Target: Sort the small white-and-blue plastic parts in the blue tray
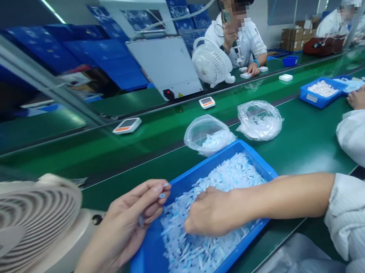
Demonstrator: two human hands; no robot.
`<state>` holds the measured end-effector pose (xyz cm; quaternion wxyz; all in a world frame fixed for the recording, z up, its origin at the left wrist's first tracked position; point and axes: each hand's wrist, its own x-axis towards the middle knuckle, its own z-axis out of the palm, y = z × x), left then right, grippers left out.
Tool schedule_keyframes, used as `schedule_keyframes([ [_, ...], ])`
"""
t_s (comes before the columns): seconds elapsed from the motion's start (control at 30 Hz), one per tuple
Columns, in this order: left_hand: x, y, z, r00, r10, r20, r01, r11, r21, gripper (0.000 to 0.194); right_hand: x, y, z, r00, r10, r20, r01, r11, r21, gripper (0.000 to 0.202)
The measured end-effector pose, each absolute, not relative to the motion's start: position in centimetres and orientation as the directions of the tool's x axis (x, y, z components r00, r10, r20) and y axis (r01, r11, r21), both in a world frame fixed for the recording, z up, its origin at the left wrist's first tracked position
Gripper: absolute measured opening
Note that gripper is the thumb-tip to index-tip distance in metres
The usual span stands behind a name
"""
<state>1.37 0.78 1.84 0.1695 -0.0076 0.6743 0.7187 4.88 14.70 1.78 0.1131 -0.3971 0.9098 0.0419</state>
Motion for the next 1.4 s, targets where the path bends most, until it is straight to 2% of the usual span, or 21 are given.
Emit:
schedule_keyframes([
  [0.1,1.4,0.7,1.7,-0.933,0.273,-0.236,-0.254,-0.035,0.966,0.027,4.6,15.1,1.8,-0.609,-0.737,-0.293,-0.769,0.639,-0.008,0.016],
  [0.2,1.4,0.5,1.5,-0.926,0.308,-0.216,-0.241,-0.046,0.969,0.023,4.3,15.6,1.5,-0.642,-0.741,-0.197,-0.752,0.659,-0.027,0.017],
  [0.33,1.4,0.4,1.1,-0.919,0.350,-0.181,-0.218,-0.070,0.973,0.019,3.8,15.9,1.4,-0.722,-0.683,-0.114,-0.681,0.730,-0.062,0.015],
  [0.43,1.4,0.4,1.2,-0.916,0.366,-0.165,-0.212,-0.090,0.973,0.018,3.3,16.0,1.4,-0.788,-0.615,0.027,-0.607,0.768,-0.205,0.016],
  [0.57,1.5,0.5,1.4,-0.912,0.373,-0.173,-0.227,-0.107,0.968,0.016,2.8,16.3,1.0,-0.825,-0.494,0.274,-0.562,0.672,-0.482,0.016],
  [0.63,1.6,0.5,1.4,-0.913,0.368,-0.175,-0.230,-0.110,0.967,0.015,2.7,16.5,0.7,-0.836,-0.443,0.324,-0.547,0.621,-0.562,0.011],
  [0.7,1.6,0.5,1.4,-0.916,0.363,-0.172,-0.227,-0.116,0.967,0.014,2.6,16.6,0.6,-0.845,-0.429,0.318,-0.531,0.607,-0.591,0.007],
  [0.8,1.6,0.6,1.3,-0.918,0.359,-0.168,-0.223,-0.118,0.968,0.013,2.4,16.7,0.7,-0.847,-0.476,0.235,-0.523,0.669,-0.528,0.010],
  [1.0,1.6,0.6,1.3,-0.917,0.358,-0.174,-0.228,-0.113,0.967,0.011,2.3,16.5,0.9,-0.832,-0.554,-0.031,-0.530,0.810,-0.251,0.015],
  [1.1,1.6,0.6,1.3,-0.918,0.358,-0.169,-0.223,-0.117,0.968,0.010,2.5,15.8,0.1,-0.797,-0.602,-0.039,-0.587,0.789,-0.184,0.019],
  [1.27,1.6,0.6,1.3,-0.919,0.361,-0.157,-0.214,-0.123,0.969,0.010,3.0,14.5,-2.3,-0.663,-0.749,-0.009,-0.745,0.660,-0.099,0.018],
  [1.4,1.6,0.6,1.2,-0.919,0.361,-0.155,-0.217,-0.139,0.966,0.011,3.2,14.0,-3.0,-0.634,-0.773,-0.013,-0.771,0.633,-0.074,0.019],
])
